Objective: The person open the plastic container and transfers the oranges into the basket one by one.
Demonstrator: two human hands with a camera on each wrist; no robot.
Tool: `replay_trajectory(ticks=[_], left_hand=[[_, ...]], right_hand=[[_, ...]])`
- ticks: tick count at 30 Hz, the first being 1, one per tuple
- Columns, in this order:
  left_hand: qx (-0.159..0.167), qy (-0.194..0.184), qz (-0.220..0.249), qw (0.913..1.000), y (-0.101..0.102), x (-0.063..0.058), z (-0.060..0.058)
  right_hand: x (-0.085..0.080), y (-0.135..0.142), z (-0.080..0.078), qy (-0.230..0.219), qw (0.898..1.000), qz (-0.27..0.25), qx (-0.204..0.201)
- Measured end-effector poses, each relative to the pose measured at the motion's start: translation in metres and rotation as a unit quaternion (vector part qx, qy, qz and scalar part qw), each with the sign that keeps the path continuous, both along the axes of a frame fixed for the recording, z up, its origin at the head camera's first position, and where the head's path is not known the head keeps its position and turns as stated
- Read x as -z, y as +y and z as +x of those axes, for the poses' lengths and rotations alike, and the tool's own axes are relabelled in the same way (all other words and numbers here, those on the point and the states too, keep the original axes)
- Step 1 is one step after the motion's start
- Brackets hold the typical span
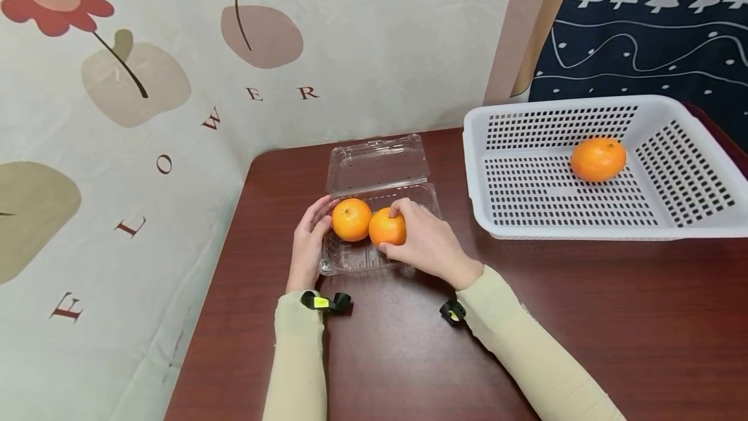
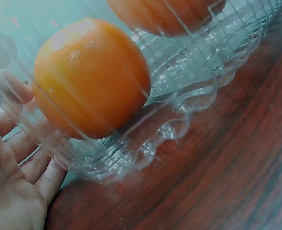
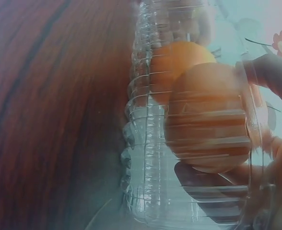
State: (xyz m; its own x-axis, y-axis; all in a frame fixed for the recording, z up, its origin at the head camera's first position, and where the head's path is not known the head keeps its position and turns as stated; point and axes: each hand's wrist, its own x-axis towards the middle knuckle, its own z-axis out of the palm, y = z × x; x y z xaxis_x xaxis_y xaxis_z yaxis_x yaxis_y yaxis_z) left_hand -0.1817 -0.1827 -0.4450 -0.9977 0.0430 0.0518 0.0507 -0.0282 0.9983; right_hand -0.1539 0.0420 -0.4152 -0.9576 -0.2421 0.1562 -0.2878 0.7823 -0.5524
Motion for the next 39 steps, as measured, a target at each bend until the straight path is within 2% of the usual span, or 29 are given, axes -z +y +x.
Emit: replay_trajectory(ticks=[19,33,39], left_hand=[[-0.001,0.001,-0.008,1.0000,-0.001,0.000,0.001],[0.004,0.001,-0.003,1.0000,0.001,0.000,-0.001],[0.000,-0.001,-0.007,1.0000,0.000,0.000,-0.001]], right_hand=[[-0.006,0.005,-0.001,-0.049,0.996,-0.077,-0.006],[-0.005,0.012,-0.005,-0.070,0.986,-0.151,-0.021],[-0.006,0.013,-0.005,-0.073,0.984,-0.164,-0.022]])
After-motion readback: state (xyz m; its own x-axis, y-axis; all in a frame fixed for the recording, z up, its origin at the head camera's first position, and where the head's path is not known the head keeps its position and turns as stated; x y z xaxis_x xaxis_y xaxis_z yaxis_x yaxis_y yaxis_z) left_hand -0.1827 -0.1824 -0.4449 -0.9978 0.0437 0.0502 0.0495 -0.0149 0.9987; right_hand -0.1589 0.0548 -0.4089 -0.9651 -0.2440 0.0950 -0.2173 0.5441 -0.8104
